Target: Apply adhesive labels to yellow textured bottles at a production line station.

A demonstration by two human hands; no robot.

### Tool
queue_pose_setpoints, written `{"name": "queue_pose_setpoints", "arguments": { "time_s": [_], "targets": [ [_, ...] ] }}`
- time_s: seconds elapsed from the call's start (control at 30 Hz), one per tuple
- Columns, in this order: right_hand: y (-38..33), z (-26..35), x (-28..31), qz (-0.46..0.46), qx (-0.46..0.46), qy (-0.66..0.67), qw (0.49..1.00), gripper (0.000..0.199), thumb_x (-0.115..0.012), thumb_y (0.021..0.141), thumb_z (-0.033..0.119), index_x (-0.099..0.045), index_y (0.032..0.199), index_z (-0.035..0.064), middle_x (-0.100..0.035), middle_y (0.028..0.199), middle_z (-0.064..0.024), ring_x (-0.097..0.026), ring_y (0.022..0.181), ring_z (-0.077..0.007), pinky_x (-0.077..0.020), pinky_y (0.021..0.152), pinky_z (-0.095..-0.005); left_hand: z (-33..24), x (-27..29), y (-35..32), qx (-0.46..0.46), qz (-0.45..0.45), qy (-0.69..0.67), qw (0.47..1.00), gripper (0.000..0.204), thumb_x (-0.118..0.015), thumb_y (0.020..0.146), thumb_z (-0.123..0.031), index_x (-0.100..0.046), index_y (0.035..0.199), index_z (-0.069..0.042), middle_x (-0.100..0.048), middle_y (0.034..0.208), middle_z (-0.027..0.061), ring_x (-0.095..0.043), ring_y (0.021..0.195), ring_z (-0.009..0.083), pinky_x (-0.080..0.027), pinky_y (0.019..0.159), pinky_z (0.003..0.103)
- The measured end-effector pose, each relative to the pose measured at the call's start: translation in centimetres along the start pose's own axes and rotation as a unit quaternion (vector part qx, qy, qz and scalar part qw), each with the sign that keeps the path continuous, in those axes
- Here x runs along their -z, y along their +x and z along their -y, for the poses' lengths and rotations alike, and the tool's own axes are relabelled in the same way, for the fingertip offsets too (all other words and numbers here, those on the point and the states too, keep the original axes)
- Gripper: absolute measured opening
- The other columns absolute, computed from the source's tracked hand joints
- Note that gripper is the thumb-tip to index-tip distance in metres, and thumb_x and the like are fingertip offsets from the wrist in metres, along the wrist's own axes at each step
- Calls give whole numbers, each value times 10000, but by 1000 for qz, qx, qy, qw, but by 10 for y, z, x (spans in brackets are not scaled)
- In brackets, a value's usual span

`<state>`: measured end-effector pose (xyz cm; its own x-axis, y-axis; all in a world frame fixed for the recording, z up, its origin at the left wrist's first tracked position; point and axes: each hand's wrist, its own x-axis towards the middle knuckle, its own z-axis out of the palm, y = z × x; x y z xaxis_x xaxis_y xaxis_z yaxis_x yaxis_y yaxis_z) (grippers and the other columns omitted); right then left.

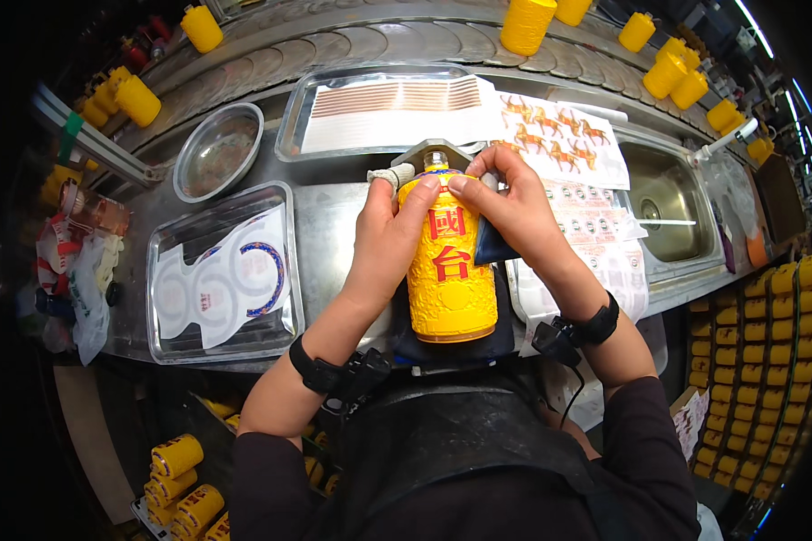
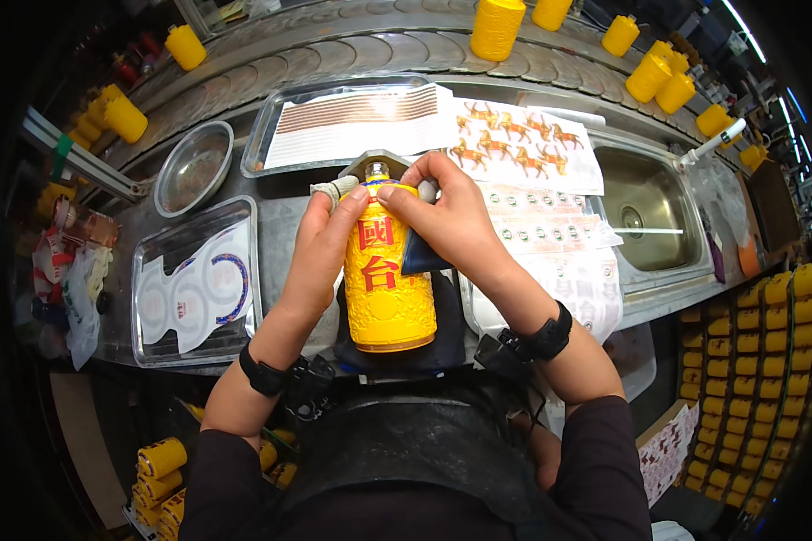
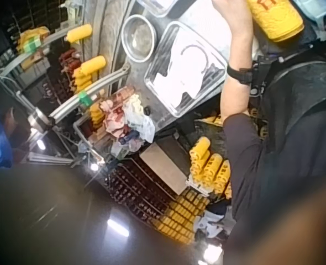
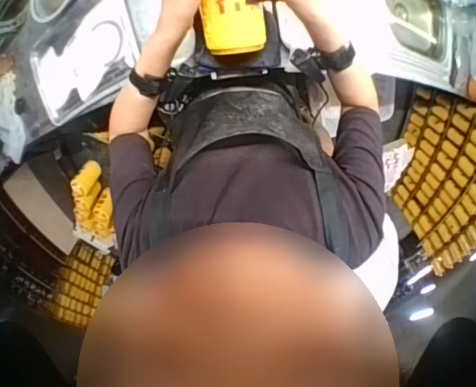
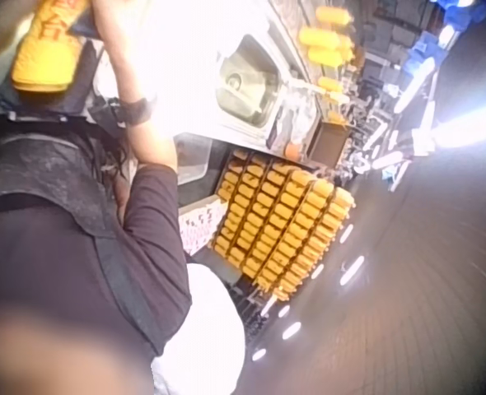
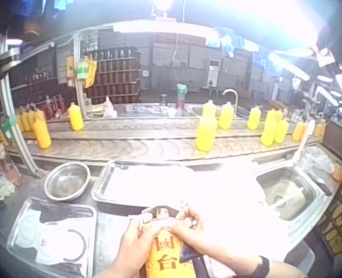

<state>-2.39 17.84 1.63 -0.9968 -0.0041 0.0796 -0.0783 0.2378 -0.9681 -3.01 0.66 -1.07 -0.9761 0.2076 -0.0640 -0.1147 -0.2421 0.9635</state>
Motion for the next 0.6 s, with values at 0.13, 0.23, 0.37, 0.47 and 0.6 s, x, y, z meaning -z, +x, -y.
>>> {"name": "queue_pose_setpoints", "arguments": {
  "time_s": [0.13, 0.23, 0.37, 0.47, 0.6],
  "targets": [
    [0, -4, 2, -19, 15, -2, 1000, 312, -735, 841, 283, -576, 889, 18, -590, 845, -34, -537, 813, -92, -453, 729, -248, -8, -3, -7, -11, -7, -17, 1000, 450, -601, 964, -274, -474, 1262, 39, -607, 1150, 128, -592, 1035, 136, -467, 886, 270],
    [-3, -3, 6, -14, -12, -1, 1000, 300, -725, 855, 274, -594, 922, 14, -595, 861, -30, -537, 833, -91, -446, 758, -239, -6, 9, -28, -128, 1, 139, 982, 488, -579, 964, -285, -478, 1320, 34, -561, 1266, 186, -560, 1155, 230, -414, 1010, 345],
    [-4, -10, 10, -19, -61, 143, 988, 264, -700, 883, 271, -625, 952, 27, -613, 885, -17, -533, 840, -63, -430, 762, -208, -14, 25, -32, -293, 81, 407, 861, 489, -531, 954, -434, -626, 1228, -41, -409, 1428, 311, -420, 1326, 408, -248, 1103, 533],
    [-6, -11, 13, -19, -114, 214, 970, 235, -685, 896, 266, -644, 963, 45, -630, 889, -14, -537, 824, -47, -424, 744, -193, -13, 32, -16, -336, 60, 496, 798, 478, -496, 957, -504, -703, 1133, -111, -382, 1452, 317, -397, 1352, 410, -231, 1090, 583],
    [-14, -13, 28, -41, -162, 265, 950, 231, -668, 908, 274, -663, 979, 54, -655, 885, -20, -560, 734, -63, -432, 677, -195, -18, 31, -1, -350, 66, 487, 797, 468, -489, 968, -482, -703, 1108, -91, -399, 1449, 303, -403, 1347, 414, -234, 1093, 574]
  ]
}}
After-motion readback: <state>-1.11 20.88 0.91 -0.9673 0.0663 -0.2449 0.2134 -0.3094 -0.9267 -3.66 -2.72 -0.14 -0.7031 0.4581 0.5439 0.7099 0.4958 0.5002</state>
